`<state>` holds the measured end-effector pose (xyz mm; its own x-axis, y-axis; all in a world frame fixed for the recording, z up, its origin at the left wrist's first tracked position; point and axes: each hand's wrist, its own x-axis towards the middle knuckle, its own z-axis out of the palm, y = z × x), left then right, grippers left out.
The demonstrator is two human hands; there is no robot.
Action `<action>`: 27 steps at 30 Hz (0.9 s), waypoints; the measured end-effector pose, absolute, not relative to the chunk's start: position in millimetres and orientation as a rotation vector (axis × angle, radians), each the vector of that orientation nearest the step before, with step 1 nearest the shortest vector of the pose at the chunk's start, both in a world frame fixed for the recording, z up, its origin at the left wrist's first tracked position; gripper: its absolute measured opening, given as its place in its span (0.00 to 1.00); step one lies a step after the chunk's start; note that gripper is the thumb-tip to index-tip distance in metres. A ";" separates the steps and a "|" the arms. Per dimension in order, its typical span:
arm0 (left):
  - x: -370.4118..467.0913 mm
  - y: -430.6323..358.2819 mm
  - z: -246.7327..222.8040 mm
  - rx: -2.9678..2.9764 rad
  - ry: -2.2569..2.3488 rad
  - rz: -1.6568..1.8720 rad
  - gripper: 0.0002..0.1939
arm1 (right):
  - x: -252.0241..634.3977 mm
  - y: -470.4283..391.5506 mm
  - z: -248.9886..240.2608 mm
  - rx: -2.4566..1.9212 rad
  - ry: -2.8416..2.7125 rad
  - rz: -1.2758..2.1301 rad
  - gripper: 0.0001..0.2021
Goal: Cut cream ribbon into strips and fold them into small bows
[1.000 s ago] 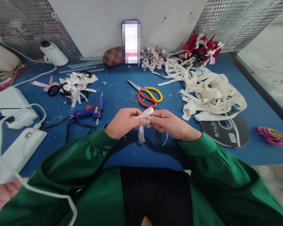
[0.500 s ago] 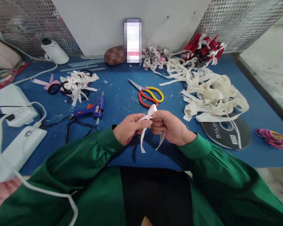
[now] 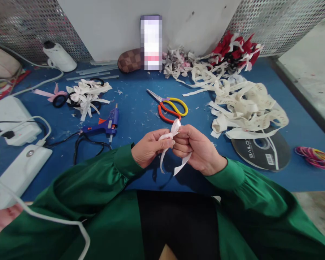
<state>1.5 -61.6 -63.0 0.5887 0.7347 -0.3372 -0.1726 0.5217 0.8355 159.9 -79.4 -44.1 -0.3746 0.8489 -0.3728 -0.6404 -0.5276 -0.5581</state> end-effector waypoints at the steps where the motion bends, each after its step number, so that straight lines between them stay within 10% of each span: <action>1: 1.3 -61.7 -63.3 0.868 0.762 0.614 0.23 | 159.8 -79.5 -44.2 -0.787 -0.405 2.001 0.20; 27: -2.6 -52.5 -51.1 1.179 0.931 0.867 0.16 | 169.2 -70.7 -45.2 -0.994 -0.785 1.961 0.18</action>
